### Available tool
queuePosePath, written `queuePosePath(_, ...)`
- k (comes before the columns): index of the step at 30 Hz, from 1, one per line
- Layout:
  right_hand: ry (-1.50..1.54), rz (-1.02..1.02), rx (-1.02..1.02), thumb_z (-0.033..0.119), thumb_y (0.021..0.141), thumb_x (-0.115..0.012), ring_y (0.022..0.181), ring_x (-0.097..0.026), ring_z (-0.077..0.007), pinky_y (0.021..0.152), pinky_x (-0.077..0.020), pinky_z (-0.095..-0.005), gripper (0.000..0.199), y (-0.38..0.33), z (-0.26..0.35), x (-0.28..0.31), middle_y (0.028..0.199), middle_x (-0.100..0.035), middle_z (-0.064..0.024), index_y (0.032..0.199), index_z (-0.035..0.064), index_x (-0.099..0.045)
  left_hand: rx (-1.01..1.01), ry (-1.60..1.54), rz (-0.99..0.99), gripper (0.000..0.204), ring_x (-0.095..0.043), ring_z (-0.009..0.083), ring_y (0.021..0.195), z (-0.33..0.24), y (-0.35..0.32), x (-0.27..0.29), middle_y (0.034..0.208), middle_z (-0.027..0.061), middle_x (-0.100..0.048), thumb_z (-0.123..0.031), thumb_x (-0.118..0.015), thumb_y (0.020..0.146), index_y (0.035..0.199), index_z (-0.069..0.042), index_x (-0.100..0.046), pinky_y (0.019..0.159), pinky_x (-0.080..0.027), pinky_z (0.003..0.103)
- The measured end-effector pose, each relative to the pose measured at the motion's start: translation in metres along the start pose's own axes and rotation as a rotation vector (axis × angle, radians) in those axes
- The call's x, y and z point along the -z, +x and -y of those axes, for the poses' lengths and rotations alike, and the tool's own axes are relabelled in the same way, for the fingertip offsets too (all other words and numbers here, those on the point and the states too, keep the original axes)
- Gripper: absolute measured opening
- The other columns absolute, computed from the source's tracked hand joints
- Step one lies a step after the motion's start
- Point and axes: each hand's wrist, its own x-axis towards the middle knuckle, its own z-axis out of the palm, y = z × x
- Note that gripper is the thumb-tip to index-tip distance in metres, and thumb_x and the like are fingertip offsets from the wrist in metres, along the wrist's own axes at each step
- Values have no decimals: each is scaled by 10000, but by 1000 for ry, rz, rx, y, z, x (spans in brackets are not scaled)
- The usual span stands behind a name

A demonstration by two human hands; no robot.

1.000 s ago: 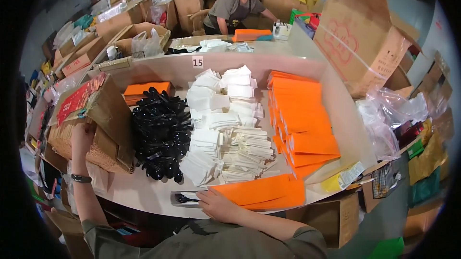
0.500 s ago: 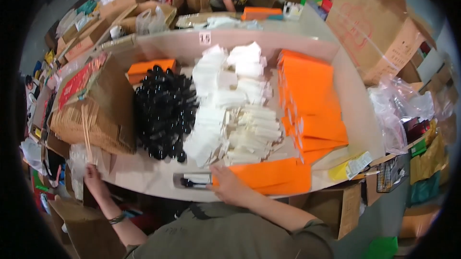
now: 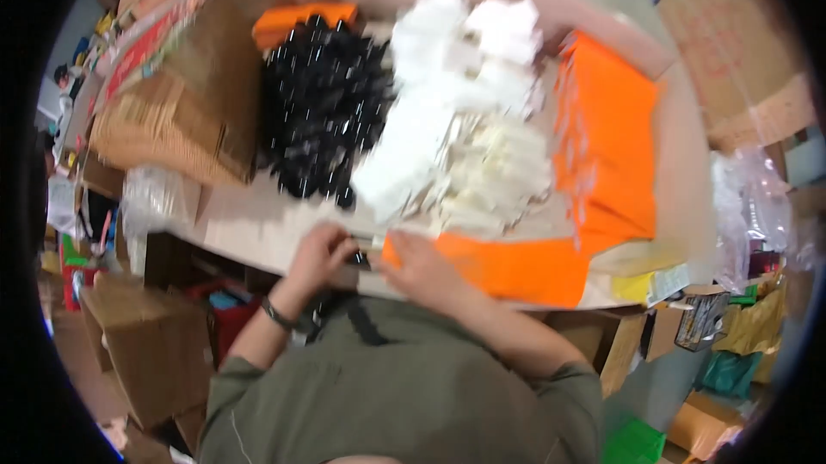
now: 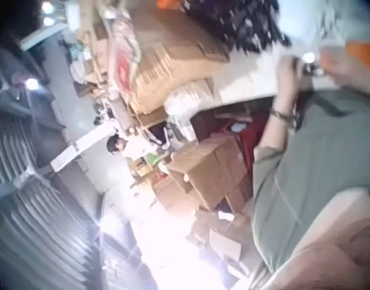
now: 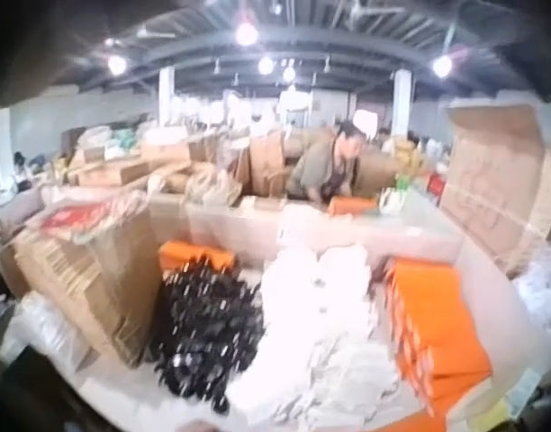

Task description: Manually packaging sets of disposable cutlery and sleeves at a factory workstation.

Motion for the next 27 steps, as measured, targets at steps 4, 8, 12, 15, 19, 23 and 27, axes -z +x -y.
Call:
queuePosePath(4, -78, 22, -107, 207, 766, -769, 1151, -546, -435, 975, -464, -481, 472, 10, 15, 27, 1227, -554, -286, 1143, -2, -576, 98, 249, -229, 536, -593, 339, 826, -25, -5, -12, 918, 167, -564, -316, -864, 716, 1025, -2, -558, 738, -505, 418)
queuePosePath(8, -85, 35, -167, 218, 743, -775, 1173, -530, -397, 965, -465, -458, 411, 6, 13, 23, 1234, -554, -232, 1033, 8, -573, 126, -85, -160, 362, -638, 309, 861, -14, -1, -46, 953, 156, -628, -208, -749, 849, 1080, 15, -583, 771, -518, 398)
queuePosePath(12, -125, 2, -131, 215, 721, -776, 1144, -541, -384, 945, -472, -455, 417, 5, 0, 13, 1204, -560, -212, 1028, 15, -577, 156, -833, 127, 208, -645, 161, 1003, -35, 10, -73, 1070, 88, -655, -61, -550, 992, 1190, 4, -565, 823, -551, 308)
queuePosePath(15, -51, 29, -168, 203, 734, -753, 1103, -559, -382, 940, -472, -447, 387, 10, 7, 30, 1135, -579, -202, 1033, 22, -585, 342, -903, 314, 372, -647, 244, 1036, -23, 18, -51, 1120, 125, -639, -153, -618, 971, 1295, -8, -505, 824, -545, 349)
queuePosePath(19, 12, -49, -77, 165, 700, -748, 942, -586, -350, 795, -485, -459, 343, 13, 8, 34, 991, -573, -156, 994, 81, -592, -527, 432, -257, 689, -621, 328, 841, -64, -4, 9, 967, 136, -611, -297, -792, 752, 1328, -38, -517, 713, -512, 383)
queuePosePath(23, 170, 22, -110, 143, 757, -677, 798, -622, -316, 638, -517, -423, 149, 13, 1, 20, 852, -572, -135, 881, 85, -618, -597, 518, -45, 419, -587, 276, 705, -34, 5, -11, 751, 68, -550, -206, -767, 700, 1068, -97, -598, 579, -457, 405)
queuePosePath(27, -75, -52, -348, 193, 773, -747, 705, -584, -292, 600, -502, -389, 209, -20, -82, 130, 766, -596, -81, 686, 101, -581, -92, 326, 71, 310, -597, 377, 739, -37, 12, 24, 742, 126, -601, -134, -739, 651, 873, -65, -535, 628, -475, 445)
